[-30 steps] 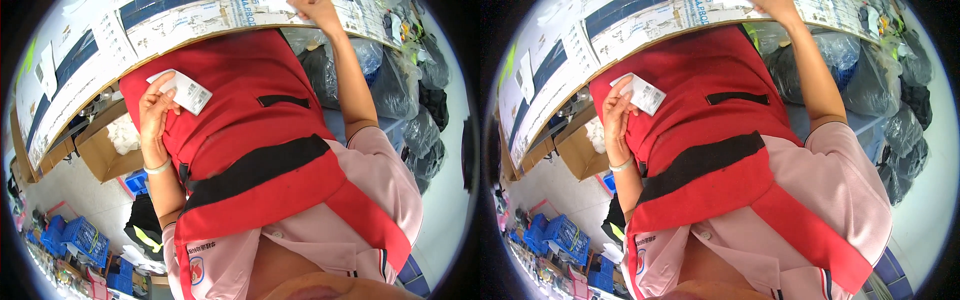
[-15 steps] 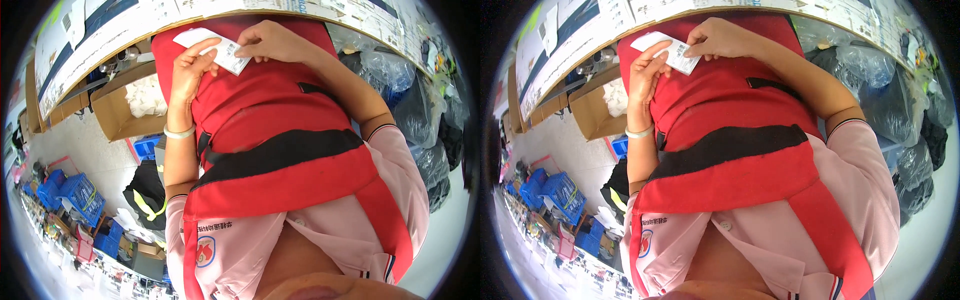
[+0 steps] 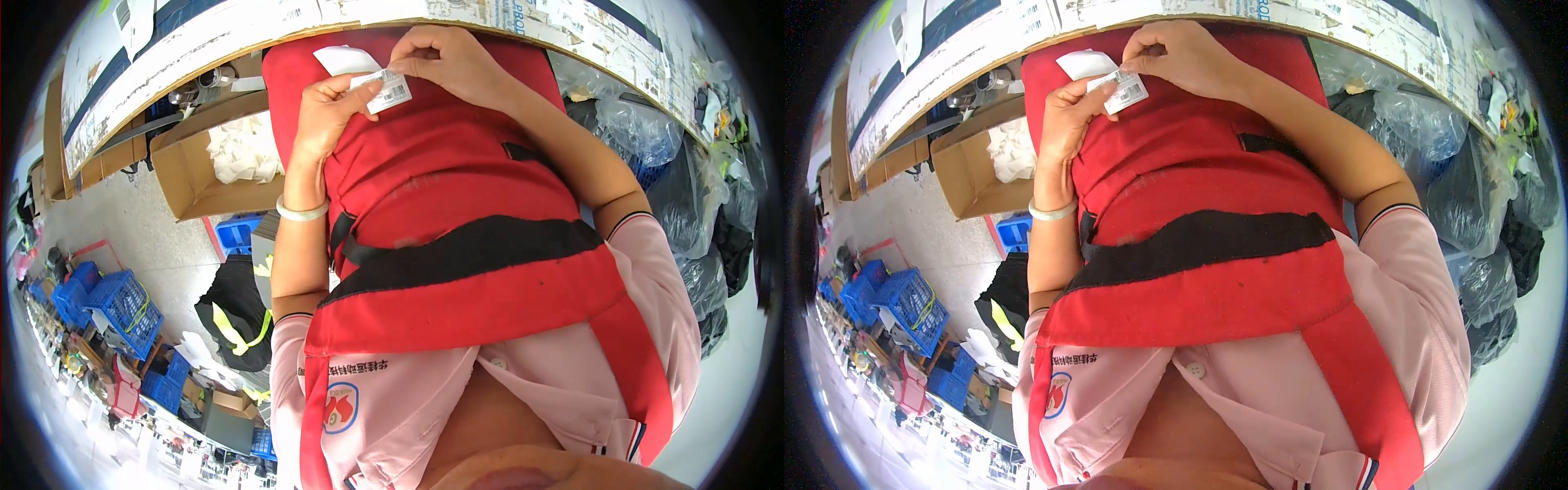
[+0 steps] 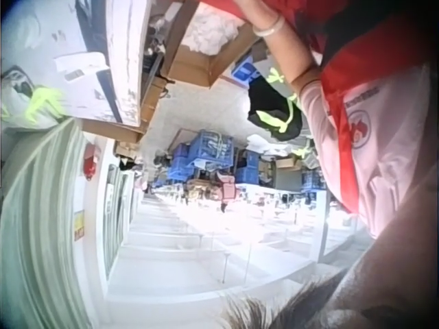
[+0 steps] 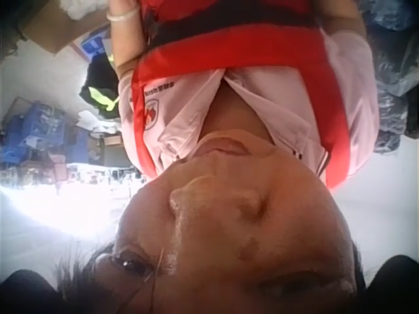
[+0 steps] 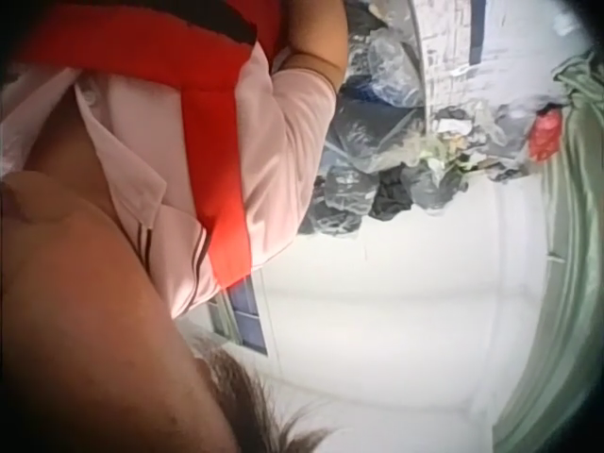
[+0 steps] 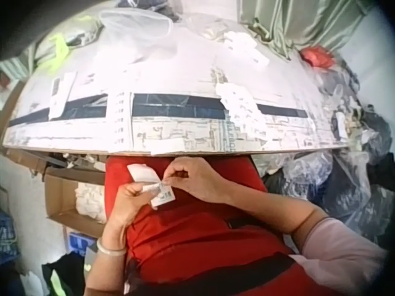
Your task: Checking and counting garment labels and attaching them to products at a workstation.
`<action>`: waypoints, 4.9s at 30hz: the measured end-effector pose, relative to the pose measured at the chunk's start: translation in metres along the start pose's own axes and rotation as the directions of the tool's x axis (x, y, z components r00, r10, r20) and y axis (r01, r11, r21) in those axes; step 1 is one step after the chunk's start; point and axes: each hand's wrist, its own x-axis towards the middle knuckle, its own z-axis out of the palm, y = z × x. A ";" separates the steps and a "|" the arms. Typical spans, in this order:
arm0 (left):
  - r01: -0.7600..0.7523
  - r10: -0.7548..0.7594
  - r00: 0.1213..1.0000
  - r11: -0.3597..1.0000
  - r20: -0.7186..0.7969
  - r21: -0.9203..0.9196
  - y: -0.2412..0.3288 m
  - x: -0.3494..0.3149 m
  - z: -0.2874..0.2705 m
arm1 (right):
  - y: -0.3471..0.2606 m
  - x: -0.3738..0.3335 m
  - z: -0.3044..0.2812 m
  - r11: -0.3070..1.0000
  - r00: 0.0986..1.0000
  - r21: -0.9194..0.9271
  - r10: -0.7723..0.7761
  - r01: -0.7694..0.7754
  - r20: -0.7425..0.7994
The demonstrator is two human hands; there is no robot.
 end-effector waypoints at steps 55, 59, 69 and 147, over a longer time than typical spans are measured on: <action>0.036 -0.041 0.999 0.978 -0.021 -0.206 0.006 0.003 -0.005 | -0.013 0.050 -0.048 0.915 0.912 0.144 0.394 -0.377 -0.116; 0.030 -0.036 0.999 0.976 -0.024 -0.215 0.004 0.004 -0.005 | -0.013 0.050 -0.048 0.915 0.910 0.148 0.394 -0.376 -0.129; 0.030 -0.035 0.999 0.978 -0.023 -0.207 0.004 0.003 -0.005 | -0.001 0.053 -0.047 0.924 0.921 0.145 0.372 -0.355 -0.118; -0.203 0.213 0.970 0.975 -0.113 0.094 0.078 0.018 0.084 | -0.007 -0.063 -0.113 0.911 0.888 0.410 0.155 0.041 -0.433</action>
